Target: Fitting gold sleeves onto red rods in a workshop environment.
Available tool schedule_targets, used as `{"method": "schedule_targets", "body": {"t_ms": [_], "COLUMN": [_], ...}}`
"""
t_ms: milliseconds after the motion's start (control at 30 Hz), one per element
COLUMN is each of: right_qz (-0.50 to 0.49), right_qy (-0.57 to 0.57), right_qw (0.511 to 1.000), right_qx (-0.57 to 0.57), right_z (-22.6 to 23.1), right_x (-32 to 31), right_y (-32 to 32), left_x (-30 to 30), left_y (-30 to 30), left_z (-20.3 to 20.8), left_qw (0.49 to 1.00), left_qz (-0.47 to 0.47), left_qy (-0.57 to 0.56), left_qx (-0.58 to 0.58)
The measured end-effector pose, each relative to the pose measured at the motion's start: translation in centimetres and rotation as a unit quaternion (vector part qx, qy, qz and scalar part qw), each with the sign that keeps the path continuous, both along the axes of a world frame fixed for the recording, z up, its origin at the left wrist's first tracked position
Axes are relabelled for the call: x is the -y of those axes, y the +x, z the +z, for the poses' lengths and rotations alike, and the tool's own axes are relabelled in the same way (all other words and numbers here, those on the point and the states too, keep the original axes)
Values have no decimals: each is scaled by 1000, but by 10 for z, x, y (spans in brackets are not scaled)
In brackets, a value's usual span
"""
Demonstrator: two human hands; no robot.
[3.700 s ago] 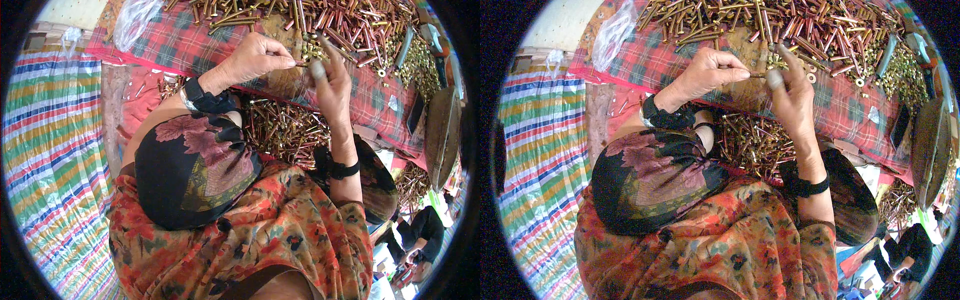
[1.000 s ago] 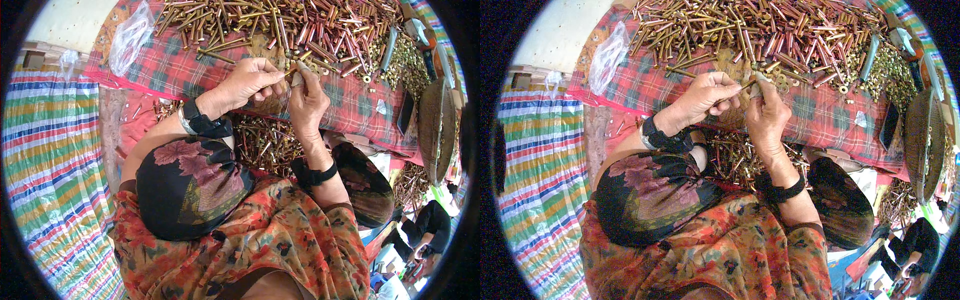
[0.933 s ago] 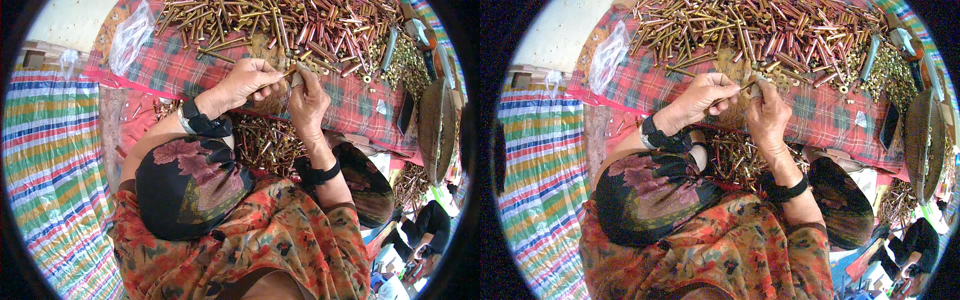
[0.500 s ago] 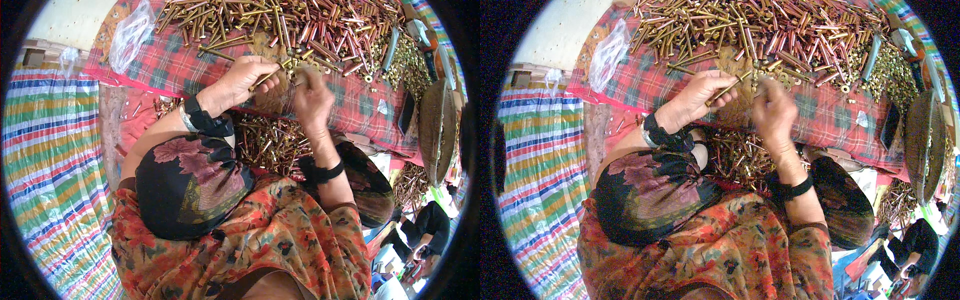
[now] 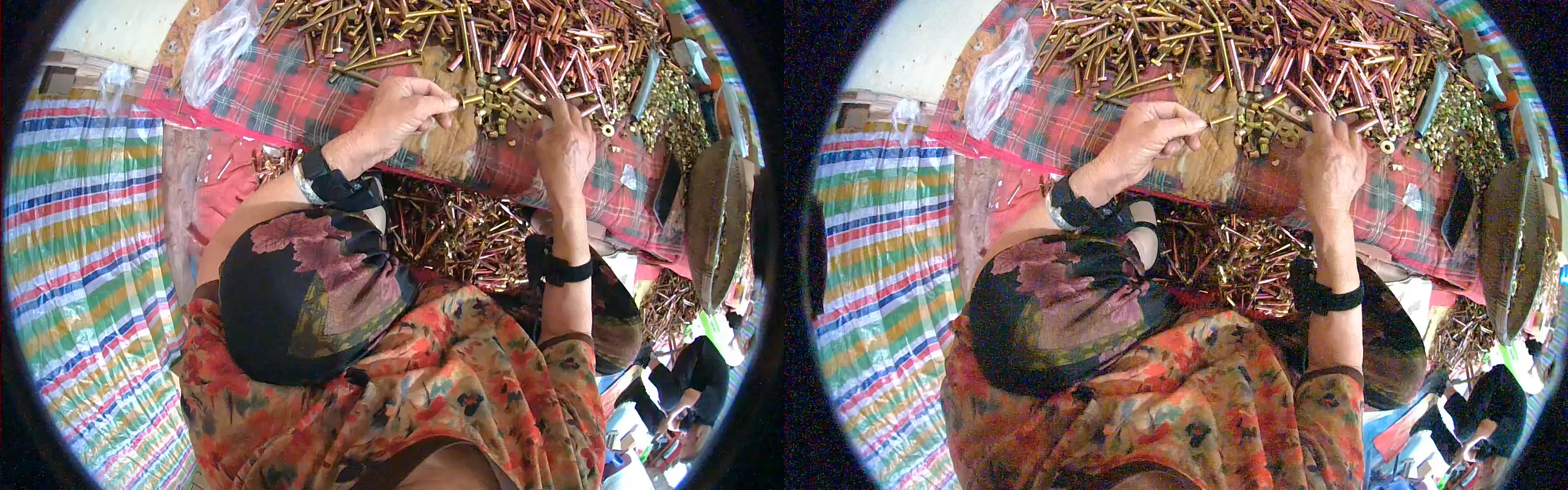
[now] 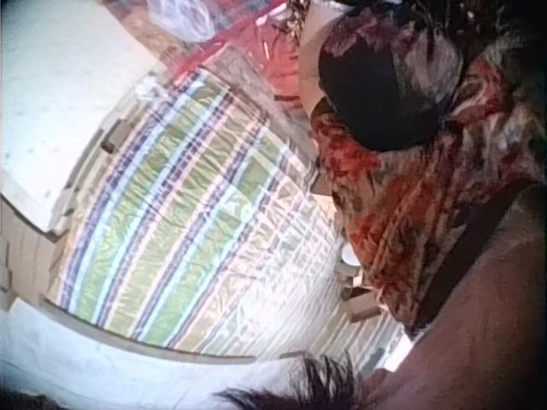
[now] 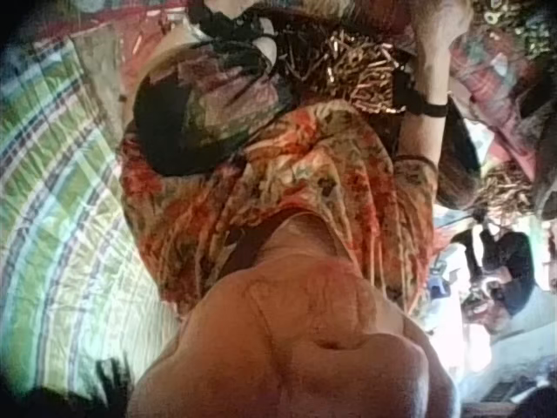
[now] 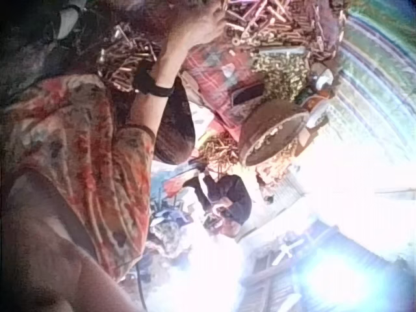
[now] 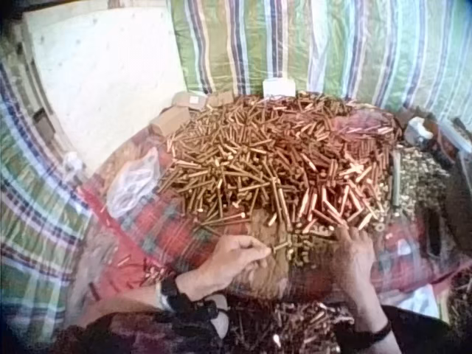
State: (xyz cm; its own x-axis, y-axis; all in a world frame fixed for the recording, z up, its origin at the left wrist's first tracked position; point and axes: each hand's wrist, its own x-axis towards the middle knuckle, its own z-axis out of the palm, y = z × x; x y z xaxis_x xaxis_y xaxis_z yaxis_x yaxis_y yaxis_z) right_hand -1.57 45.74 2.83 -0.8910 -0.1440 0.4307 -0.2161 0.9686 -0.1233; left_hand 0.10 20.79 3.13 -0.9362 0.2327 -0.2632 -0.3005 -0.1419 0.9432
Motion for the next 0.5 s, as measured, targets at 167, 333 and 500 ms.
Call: {"method": "schedule_targets", "body": {"t_ms": [167, 333, 500], "right_qz": [81, 106, 120], "right_qy": [-81, -99, -112], "right_qw": [992, 988, 985], "right_qx": [52, 52, 56], "right_z": [11, 9, 6], "right_x": [22, 22, 24], "right_y": [10, 12, 12], "left_x": [1, 4, 5], "left_y": [-3, -3, -1], "left_z": [-1, -3, 4], "left_qw": [1000, 1000, 998], "left_qz": [-16, -9, -22], "left_qy": [-13, -22, -55], "left_qx": [-5, -12, -24]}}
